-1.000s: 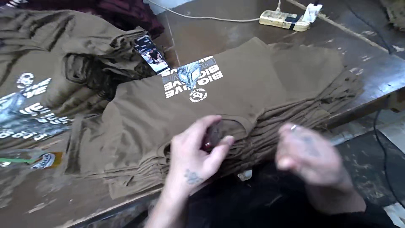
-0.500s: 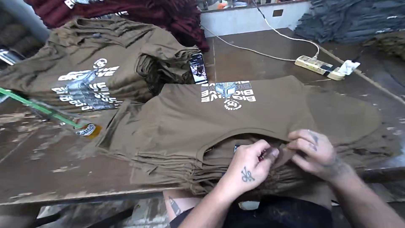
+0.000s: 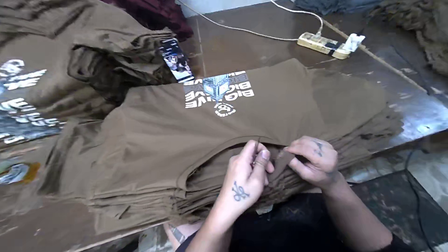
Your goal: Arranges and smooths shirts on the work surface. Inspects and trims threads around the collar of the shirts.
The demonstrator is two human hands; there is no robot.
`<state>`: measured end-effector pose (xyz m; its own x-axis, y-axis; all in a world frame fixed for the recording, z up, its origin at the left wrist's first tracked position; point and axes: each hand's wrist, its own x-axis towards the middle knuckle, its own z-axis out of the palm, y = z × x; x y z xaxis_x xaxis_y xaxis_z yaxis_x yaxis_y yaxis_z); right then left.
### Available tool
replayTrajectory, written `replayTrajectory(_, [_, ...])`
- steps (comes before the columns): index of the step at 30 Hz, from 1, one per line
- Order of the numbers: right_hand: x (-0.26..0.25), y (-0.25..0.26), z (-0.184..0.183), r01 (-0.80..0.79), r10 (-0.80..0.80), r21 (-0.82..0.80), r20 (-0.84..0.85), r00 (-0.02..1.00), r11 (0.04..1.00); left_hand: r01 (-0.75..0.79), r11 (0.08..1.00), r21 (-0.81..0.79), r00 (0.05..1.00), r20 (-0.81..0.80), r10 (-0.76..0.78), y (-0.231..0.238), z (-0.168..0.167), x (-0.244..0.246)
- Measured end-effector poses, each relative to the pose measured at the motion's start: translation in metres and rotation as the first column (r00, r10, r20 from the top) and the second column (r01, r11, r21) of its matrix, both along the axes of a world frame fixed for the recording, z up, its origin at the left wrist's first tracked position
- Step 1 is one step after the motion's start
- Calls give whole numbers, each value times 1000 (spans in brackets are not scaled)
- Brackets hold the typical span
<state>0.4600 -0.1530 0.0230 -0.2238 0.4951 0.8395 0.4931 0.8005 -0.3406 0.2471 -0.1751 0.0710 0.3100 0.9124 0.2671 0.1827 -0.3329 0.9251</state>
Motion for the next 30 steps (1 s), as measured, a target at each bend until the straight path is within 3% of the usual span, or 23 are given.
replayTrajectory(3, [-1,-1,-1,25,-25,-5,-10,1000,1000,7,999,-38,1000,-2,-7,2,3,0])
replayTrajectory(7, [0,-2,-1,28,-28,7,7,1000,1000,2,996,85,963,-270,21,2,4,7])
replayTrajectory(10, [1,1,7,-32,33,-31,41,999,999,42,999,23,974,-223,-36,3,9,-1])
replayTrajectory(12, [2,-3,19,-76,85,-144,57,995,987,55,998,-23,982,-181,-58,1,11,-4])
replayTrajectory(17, [2,-1,19,-57,110,-283,176,978,957,37,998,50,989,-143,-30,-4,3,-4])
replayTrajectory(21, [-1,-9,24,-164,191,-358,42,981,919,34,983,181,944,-328,27,-3,16,-5])
replayTrajectory(24, [-1,-16,25,-256,247,-403,-77,966,878,117,960,254,913,-407,-3,-2,27,-1])
replayTrajectory(30, [9,-18,16,-354,288,-374,-222,932,857,207,919,335,959,-256,-123,11,28,7])
